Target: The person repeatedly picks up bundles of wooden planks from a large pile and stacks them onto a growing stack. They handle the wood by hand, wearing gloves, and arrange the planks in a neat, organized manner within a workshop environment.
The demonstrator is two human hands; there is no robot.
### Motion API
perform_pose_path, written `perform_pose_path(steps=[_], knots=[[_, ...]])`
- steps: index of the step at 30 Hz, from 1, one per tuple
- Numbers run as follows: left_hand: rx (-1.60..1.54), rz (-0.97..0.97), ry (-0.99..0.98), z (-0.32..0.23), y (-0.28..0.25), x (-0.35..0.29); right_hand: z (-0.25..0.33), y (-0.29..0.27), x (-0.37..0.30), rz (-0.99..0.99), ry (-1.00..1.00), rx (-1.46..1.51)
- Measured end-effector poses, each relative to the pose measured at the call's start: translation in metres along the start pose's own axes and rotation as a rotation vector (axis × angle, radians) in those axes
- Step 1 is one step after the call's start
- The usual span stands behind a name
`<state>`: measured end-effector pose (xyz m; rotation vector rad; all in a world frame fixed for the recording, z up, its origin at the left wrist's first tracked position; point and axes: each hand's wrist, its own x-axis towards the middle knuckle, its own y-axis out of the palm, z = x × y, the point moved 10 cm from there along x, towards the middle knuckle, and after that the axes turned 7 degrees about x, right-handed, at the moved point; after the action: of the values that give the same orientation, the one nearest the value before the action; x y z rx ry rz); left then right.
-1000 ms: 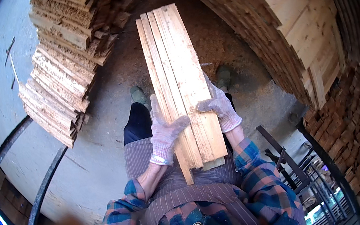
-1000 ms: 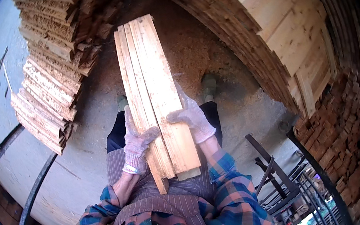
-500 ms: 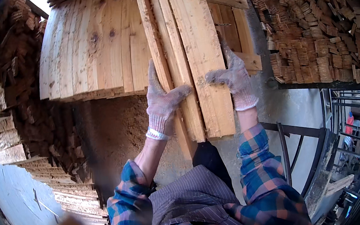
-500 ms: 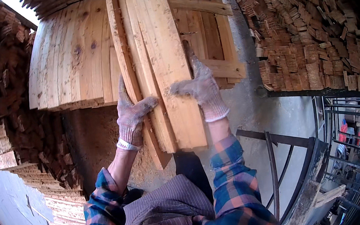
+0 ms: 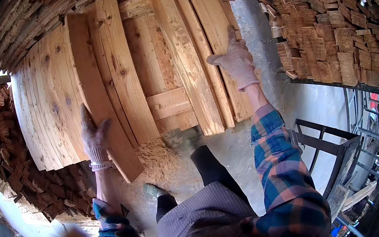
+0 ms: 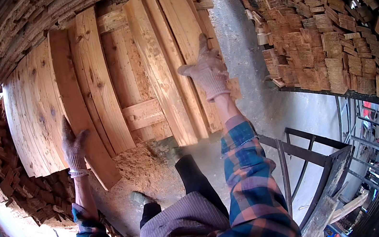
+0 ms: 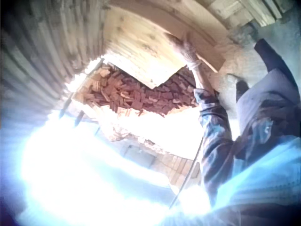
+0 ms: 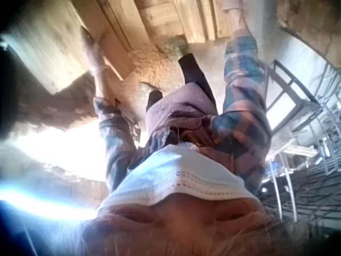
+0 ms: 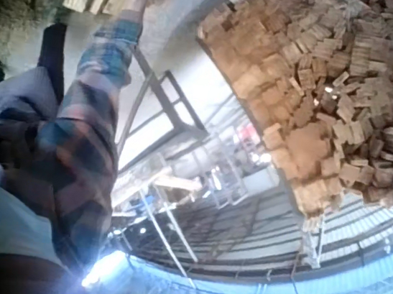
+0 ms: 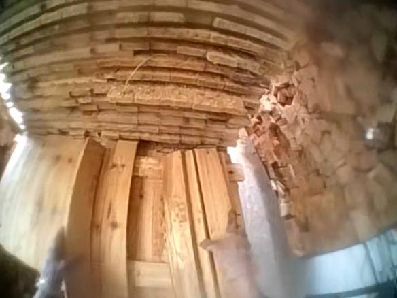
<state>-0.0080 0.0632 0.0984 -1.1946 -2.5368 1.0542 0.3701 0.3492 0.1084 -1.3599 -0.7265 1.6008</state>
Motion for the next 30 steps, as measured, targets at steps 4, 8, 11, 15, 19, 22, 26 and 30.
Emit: perform_pose_path(steps=[4,8,11,15,19,22,26,30], knots=[[0.244,-0.362,0.481,-0.120,0.021,0.000,-0.037,-0.005,0.031,0.034,-0.061,0.123],[0.160,0.013,0.605,-0.243,0.180,-0.023,-0.034,0.000,0.044,-0.003,-0.214,0.259],[0.554,0.124,0.823,-0.264,0.257,-0.029,-0.027,-0.006,0.053,-0.051,-0.275,0.235],[0.633,0.198,0.789,-0.239,0.266,-0.019,-0.081,-0.010,0.059,0.091,-0.081,0.540],[0.635,0.226,0.719,-0.239,0.254,-0.018,-0.138,-0.046,0.081,-0.086,-0.368,0.743],[0.531,0.060,0.626,-0.194,0.205,0.004,-0.133,-0.047,0.071,0.089,-0.310,1.118],[0.863,0.024,0.699,-0.153,0.198,0.010,-0.097,-0.034,0.042,-0.009,-0.268,0.802],[0.708,-0.024,0.591,-0.170,0.204,0.015,-0.042,-0.029,0.026,-0.174,-0.202,0.113]])
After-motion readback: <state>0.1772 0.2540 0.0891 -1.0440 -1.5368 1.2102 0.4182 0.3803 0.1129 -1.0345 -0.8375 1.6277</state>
